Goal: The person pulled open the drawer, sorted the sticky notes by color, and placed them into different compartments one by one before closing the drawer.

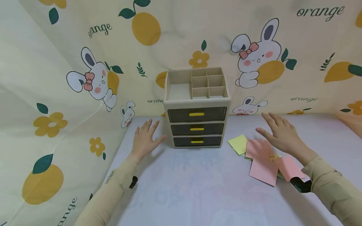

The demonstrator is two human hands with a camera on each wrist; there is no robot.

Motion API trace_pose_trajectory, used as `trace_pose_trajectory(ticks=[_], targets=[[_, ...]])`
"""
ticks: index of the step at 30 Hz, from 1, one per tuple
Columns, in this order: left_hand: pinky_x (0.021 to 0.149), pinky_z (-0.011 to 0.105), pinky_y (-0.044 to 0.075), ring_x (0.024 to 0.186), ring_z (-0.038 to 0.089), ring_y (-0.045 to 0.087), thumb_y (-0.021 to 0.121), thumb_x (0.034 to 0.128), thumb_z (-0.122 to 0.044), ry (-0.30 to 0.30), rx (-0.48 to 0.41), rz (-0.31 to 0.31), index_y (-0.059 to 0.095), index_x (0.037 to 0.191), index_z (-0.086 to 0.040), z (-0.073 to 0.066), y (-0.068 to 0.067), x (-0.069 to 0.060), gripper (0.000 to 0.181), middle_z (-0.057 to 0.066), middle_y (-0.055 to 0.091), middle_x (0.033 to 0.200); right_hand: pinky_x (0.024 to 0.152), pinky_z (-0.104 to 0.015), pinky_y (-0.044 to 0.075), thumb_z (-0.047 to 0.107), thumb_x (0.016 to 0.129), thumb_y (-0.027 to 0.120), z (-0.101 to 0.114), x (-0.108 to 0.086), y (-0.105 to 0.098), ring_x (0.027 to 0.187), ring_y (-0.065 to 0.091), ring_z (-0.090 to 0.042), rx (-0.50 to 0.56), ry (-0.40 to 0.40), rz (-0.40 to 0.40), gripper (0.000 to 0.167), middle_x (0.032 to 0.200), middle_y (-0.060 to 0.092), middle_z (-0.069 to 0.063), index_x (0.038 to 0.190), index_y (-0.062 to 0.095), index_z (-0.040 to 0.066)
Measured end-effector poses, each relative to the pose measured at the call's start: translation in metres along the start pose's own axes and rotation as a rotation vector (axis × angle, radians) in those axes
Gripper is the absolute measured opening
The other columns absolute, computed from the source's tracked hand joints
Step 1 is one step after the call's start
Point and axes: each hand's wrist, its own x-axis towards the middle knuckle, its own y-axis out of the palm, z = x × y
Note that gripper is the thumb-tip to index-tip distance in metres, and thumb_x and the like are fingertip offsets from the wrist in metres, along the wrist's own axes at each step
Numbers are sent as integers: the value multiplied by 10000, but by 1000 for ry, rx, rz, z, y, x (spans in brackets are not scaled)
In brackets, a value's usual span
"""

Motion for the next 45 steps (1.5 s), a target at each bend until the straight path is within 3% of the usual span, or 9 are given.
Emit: trace_pose_trajectory(ticks=[5,10,14,18,22,27,34,40,45], targets=[[1020,555,352,1244,372,477,556,854,-515,52,-37,-119,479,1347,-98,-2,-10,6,651,183,478,1382,986,-676,207,455,942,442,19,4,-10,1286,255,-533,83,-44,-102,695,1450,283,-300,1476,216,72],[885,472,463,1133,342,557,541,888,-443,55,-115,-196,523,1288,-64,-7,-26,16,551,160,548,1294,925,-608,323,405,942,475,44,4,-20,1252,368,-436,217,-63,-196,608,1393,398,-246,1425,336,62],[798,453,484,1128,312,549,496,915,-436,21,-215,-217,496,1307,-83,-14,-45,23,528,141,534,1290,826,-379,422,313,934,525,68,6,-21,1094,510,-207,307,-123,-343,469,1240,544,-168,1326,478,61],[825,448,478,1150,285,531,496,929,-404,-20,-365,-240,462,1342,-103,-24,-65,33,512,121,518,1311,779,-120,380,192,913,570,91,14,-18,911,496,72,422,-223,-472,339,1045,633,-95,1219,569,48],[902,458,444,1121,282,551,490,946,-348,-9,-528,-305,458,1349,-100,-35,-77,44,475,141,532,1284,763,-70,376,98,897,579,116,23,-14,857,494,121,556,-290,-513,280,954,616,88,1170,598,37],[909,452,434,1091,292,556,457,950,-410,51,-677,-320,453,1362,-138,-49,-82,61,494,175,503,1271,750,-89,420,104,915,553,142,37,-6,847,565,50,766,-286,-448,260,902,595,174,1159,599,28],[852,351,404,1125,259,474,343,788,-730,87,-769,-238,449,1375,-231,-64,-72,78,777,129,433,1337,783,-185,499,243,934,535,173,53,12,908,629,-130,924,-210,-282,301,972,642,-133,1162,596,56],[1029,440,344,1346,209,329,344,765,-776,68,-860,-190,400,1398,-277,-67,-57,82,808,35,362,1471,751,-227,530,259,921,555,180,62,32,850,642,-101,1074,-134,-176,323,907,651,29,1166,585,50],[1134,483,208,1432,191,209,351,744,-806,33,-917,-142,336,1412,-343,-68,-47,78,813,-58,256,1539,757,-261,545,198,898,594,182,63,45,811,674,-93,1225,-116,-175,312,857,688,82,1135,577,-5]])
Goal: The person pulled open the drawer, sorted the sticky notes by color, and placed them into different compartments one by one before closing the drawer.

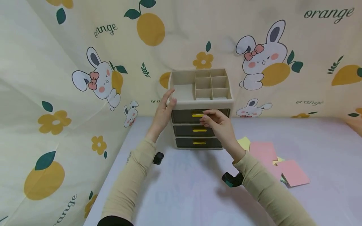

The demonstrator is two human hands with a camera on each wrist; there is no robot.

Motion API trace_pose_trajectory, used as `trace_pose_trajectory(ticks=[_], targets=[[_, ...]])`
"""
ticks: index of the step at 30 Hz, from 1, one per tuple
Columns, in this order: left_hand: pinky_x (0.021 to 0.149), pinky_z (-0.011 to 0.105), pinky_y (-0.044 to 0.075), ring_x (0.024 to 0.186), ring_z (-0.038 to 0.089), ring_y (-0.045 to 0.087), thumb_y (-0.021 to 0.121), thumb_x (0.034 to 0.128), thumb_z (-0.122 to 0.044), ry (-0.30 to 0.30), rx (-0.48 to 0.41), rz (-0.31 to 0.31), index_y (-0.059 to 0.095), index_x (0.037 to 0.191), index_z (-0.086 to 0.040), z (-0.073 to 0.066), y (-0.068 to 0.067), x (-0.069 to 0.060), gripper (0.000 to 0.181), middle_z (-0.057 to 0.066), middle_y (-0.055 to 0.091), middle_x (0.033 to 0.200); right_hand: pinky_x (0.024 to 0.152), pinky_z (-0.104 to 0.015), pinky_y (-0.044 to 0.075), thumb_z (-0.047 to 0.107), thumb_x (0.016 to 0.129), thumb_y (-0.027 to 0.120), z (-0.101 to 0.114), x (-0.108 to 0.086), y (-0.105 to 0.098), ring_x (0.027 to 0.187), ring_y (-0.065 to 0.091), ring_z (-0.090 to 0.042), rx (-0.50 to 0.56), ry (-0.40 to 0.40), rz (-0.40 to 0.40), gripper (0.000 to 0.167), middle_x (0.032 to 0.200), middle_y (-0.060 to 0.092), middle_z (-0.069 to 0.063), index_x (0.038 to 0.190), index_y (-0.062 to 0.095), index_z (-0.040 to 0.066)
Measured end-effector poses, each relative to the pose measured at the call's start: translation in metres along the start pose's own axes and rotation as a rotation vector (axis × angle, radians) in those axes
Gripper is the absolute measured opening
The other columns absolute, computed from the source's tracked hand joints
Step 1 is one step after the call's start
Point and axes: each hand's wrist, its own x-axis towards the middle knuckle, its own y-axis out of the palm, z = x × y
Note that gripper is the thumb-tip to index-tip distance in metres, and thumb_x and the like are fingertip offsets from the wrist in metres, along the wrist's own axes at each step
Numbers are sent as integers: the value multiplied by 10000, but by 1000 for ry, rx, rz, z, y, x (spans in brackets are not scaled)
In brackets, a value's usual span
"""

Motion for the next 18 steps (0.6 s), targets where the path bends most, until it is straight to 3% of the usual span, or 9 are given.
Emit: trace_pose_trajectory(ticks=[4,9,13,18], targets=[[1136,492,188,1433,191,201,375,821,-727,-15,-24,-1,340,1405,-344,2,2,-3,699,-59,251,1539,758,-255,548,191,876,623,-3,0,4,789,691,-90,100,27,-48,281,836,708,78,1072,611,-10],[1141,484,181,1431,175,206,394,965,-414,13,-52,-16,363,1398,-300,1,2,-2,449,-51,283,1524,759,-267,550,201,854,651,-1,4,5,772,701,-98,165,47,-74,286,823,721,68,1044,637,-13],[1139,478,193,1424,171,228,388,981,-325,14,-63,-33,386,1387,-289,2,3,0,407,-52,318,1508,757,-274,551,187,845,661,1,4,4,770,704,-106,200,54,-65,281,820,726,59,1042,641,-14],[1135,468,212,1414,170,255,389,976,-337,15,-63,-40,398,1375,-287,3,4,-1,402,-52,338,1495,736,-259,552,175,841,665,1,1,3,761,705,-104,210,74,-52,230,811,728,53,1015,657,26]])
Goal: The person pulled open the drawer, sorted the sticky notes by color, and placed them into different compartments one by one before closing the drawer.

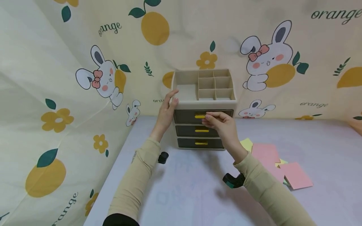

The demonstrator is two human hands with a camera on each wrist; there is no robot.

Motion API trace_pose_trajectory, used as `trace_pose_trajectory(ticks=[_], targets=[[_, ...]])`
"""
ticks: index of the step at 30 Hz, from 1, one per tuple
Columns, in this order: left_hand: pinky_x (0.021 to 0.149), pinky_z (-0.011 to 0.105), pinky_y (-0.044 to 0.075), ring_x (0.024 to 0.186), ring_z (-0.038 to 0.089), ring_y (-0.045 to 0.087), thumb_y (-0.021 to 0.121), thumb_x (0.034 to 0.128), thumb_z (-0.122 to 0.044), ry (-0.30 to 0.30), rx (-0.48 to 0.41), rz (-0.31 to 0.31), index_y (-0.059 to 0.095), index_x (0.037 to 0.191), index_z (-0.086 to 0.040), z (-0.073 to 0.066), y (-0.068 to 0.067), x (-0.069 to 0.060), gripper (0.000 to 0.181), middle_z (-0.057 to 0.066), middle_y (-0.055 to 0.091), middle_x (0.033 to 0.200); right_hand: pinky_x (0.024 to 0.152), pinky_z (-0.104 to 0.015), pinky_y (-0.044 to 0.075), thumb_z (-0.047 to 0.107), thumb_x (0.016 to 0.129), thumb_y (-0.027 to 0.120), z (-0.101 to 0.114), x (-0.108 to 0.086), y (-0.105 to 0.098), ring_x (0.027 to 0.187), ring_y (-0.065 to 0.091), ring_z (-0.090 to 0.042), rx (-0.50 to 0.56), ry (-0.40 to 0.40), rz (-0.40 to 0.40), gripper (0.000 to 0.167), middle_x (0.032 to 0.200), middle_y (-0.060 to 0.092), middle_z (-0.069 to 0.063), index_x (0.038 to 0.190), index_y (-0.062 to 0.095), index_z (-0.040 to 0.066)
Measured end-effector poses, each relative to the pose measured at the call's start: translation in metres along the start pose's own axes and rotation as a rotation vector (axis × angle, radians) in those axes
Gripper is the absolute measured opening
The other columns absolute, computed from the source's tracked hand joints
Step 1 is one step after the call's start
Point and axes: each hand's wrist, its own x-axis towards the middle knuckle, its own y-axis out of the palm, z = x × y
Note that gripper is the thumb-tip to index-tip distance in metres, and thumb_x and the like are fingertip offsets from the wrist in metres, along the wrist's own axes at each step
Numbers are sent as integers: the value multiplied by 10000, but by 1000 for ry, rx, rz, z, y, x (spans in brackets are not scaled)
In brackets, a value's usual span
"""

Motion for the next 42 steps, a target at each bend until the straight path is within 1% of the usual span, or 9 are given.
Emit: trace_pose_trajectory(ticks=[7,11,15,21,24,27,31,34,42], targets=[[1136,463,210,1412,153,251,398,962,-427,19,-19,9,401,1372,-285,0,3,2,434,-60,335,1491,740,-272,553,189,837,668,3,-11,-5,759,706,-101,-17,14,21,273,808,731,52,1049,648,18],[1132,462,218,1409,144,252,395,953,-475,9,-9,30,402,1369,-296,1,4,1,453,-72,335,1490,751,-284,552,182,842,663,4,-22,-9,772,707,-105,-34,23,39,259,820,732,54,1058,656,38],[1130,456,225,1408,138,255,395,964,-431,6,-3,44,407,1364,-303,1,4,0,420,-71,341,1485,745,-279,553,168,850,653,6,-34,-10,782,708,-114,-47,20,59,258,824,735,54,1067,656,27],[1134,440,223,1404,145,267,407,975,-341,-10,-4,21,425,1356,-278,-1,2,-1,387,-50,362,1479,761,-314,552,153,863,636,11,-51,-9,799,707,-125,-80,8,85,293,842,734,55,1103,629,-16],[1137,429,222,1403,141,271,407,981,-330,-13,1,16,429,1356,-271,-2,1,-1,381,-48,367,1479,760,-312,553,148,871,626,14,-59,-8,808,707,-129,-106,-2,106,301,854,734,58,1113,616,-31],[1145,424,209,1412,166,260,401,986,-299,-33,-4,27,418,1369,-213,-16,-1,-6,393,-6,355,1490,758,-302,553,125,881,609,15,-68,-8,819,706,-135,-125,-25,138,296,869,733,59,1116,603,-54],[1152,417,198,1422,208,242,391,991,-231,-43,-20,32,398,1379,-129,-36,-3,-13,402,58,338,1497,778,-338,547,90,890,587,16,-77,-8,841,705,-142,-122,-61,180,293,901,734,44,1125,581,-86],[1154,415,195,1424,212,235,386,991,-211,-25,-33,27,394,1379,-112,-36,-3,-13,400,69,335,1496,790,-350,542,81,896,575,17,-83,-6,858,704,-145,-123,-76,197,295,923,732,39,1137,570,-90],[1155,418,187,1428,212,225,384,990,-223,-35,-27,31,387,1383,-122,-39,-3,-15,406,66,322,1505,776,-286,547,65,909,550,19,-97,-5,876,698,-138,-153,-112,222,285,951,728,46,1139,564,-102]])
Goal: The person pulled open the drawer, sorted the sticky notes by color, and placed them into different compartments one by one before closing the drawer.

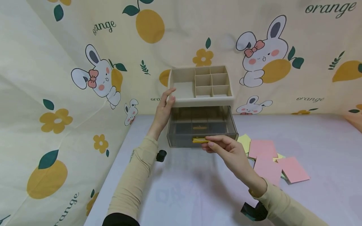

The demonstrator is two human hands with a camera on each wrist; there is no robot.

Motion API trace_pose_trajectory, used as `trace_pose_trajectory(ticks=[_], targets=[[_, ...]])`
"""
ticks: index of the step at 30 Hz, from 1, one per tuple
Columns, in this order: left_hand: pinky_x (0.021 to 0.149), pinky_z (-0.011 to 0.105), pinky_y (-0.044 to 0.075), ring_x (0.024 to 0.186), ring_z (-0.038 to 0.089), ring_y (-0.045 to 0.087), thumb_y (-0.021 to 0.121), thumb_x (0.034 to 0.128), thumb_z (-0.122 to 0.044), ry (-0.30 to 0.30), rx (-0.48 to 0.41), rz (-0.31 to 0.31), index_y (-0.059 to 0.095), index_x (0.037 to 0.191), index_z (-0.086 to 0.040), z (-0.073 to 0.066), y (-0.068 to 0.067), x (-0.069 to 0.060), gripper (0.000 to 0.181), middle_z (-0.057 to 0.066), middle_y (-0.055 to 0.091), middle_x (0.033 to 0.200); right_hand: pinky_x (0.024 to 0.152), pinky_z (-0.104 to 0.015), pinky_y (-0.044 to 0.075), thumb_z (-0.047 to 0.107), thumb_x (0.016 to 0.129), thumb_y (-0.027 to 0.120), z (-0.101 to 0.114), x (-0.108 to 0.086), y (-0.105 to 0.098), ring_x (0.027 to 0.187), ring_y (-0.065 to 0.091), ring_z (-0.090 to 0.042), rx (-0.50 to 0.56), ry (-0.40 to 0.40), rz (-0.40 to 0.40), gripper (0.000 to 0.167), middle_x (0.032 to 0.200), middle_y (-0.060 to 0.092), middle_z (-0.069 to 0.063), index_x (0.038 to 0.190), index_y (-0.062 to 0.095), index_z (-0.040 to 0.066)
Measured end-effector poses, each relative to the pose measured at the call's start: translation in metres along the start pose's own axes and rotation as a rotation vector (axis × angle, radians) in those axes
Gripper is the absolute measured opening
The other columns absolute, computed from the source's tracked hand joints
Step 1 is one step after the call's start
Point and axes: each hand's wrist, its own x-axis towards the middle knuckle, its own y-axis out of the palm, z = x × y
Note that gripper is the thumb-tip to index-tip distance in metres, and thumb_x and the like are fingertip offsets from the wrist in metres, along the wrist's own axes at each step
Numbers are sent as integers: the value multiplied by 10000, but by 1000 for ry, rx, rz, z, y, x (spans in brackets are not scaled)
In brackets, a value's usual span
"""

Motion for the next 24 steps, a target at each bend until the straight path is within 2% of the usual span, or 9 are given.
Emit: trace_pose_trajectory(ticks=[9,17,24], targets=[[1154,410,194,1425,219,234,382,990,-203,7,9,-8,385,1381,-105,-1,0,-1,403,84,322,1503,776,-280,546,25,911,528,-3,-4,-2,892,689,-119,-35,-61,39,269,994,718,30,1153,560,-87],[1153,417,194,1423,230,238,384,988,-182,20,0,-11,385,1375,-89,0,-1,0,398,105,321,1500,753,-271,548,-41,887,532,1,-7,-1,845,680,-111,-41,-137,56,272,946,706,43,1152,545,-101],[1147,440,201,1423,236,235,384,990,-191,20,8,5,382,1379,-100,1,-1,-1,400,97,316,1501,707,-246,543,-85,868,533,18,-16,-13,783,679,-111,-82,-177,7,256,913,708,32,1121,547,-118]])
